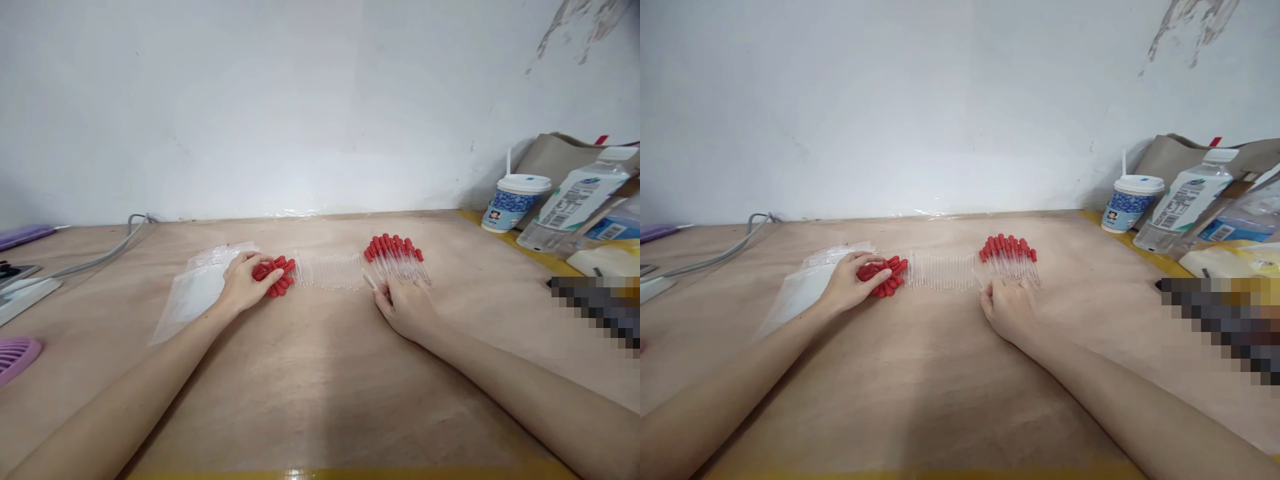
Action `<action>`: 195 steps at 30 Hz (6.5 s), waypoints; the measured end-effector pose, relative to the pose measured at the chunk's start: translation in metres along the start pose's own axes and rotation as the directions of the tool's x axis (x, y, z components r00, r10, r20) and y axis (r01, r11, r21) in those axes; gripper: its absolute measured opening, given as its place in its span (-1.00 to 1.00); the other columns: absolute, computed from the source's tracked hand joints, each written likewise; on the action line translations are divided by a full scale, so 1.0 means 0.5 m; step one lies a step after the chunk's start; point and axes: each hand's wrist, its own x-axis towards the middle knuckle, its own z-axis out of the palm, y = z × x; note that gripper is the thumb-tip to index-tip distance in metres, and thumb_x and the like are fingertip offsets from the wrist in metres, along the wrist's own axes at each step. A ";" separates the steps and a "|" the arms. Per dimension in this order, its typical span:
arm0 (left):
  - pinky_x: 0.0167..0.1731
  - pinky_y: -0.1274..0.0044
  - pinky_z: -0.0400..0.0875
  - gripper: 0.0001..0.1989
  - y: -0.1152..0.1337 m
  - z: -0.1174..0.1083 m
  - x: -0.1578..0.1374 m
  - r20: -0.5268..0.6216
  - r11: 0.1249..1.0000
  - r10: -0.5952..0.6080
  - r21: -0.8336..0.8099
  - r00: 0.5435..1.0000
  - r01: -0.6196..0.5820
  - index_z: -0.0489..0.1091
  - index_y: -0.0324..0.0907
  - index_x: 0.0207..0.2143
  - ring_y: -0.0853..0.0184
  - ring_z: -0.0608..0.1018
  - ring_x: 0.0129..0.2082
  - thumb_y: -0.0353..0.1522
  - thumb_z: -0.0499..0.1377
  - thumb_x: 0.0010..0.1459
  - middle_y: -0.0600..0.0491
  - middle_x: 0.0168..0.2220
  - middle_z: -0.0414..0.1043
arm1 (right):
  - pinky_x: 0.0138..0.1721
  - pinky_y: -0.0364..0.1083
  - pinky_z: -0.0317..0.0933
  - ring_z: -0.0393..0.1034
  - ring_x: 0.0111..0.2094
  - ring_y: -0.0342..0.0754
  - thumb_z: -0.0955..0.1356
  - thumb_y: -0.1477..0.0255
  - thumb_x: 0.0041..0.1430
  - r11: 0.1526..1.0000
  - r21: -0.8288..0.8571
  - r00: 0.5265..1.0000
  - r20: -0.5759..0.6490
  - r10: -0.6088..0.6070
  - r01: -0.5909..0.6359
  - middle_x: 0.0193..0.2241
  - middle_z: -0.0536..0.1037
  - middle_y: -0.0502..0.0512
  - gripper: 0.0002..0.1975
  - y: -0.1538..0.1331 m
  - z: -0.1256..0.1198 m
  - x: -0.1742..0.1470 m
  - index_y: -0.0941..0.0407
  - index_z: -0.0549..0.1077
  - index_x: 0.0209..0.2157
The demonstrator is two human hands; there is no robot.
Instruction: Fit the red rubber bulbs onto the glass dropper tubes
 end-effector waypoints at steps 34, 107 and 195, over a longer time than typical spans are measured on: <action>-0.21 0.45 0.35 -0.85 0.123 0.061 -0.085 0.427 0.618 0.025 -0.717 0.904 0.322 0.31 -0.23 -0.34 0.34 0.51 -0.33 -0.35 0.13 0.01 0.00 -0.34 0.46 | -0.24 -0.06 0.19 0.36 -0.25 -0.04 0.12 0.46 0.21 0.875 0.435 0.976 -0.070 -0.204 0.214 -0.29 0.48 0.13 -0.79 -0.030 -0.016 -0.004 0.13 0.33 -0.22; -0.40 0.58 0.39 -0.85 0.122 0.064 -0.101 0.236 0.841 0.464 -0.420 0.854 -0.341 0.46 -0.23 -0.31 0.38 0.53 -0.42 -0.37 0.16 0.06 0.04 -0.38 0.54 | -0.36 -0.13 -0.02 0.13 -0.60 -0.19 0.14 0.41 0.24 0.794 0.362 0.868 -0.104 -0.486 0.488 -0.63 0.39 -0.01 -0.69 -0.073 -0.011 0.010 0.16 0.34 -0.51; -0.32 0.34 0.12 -0.82 0.074 0.036 -0.050 0.028 0.757 0.384 0.562 0.923 -0.332 0.44 -0.21 -0.32 0.11 0.33 -0.23 -0.38 0.05 0.12 -0.13 -0.27 0.34 | -0.40 0.06 0.05 0.29 -0.36 0.21 0.37 0.44 -0.23 0.904 -0.166 0.852 0.303 0.426 -0.394 -0.48 0.39 0.24 -0.95 -0.034 -0.006 0.182 0.12 0.41 -0.63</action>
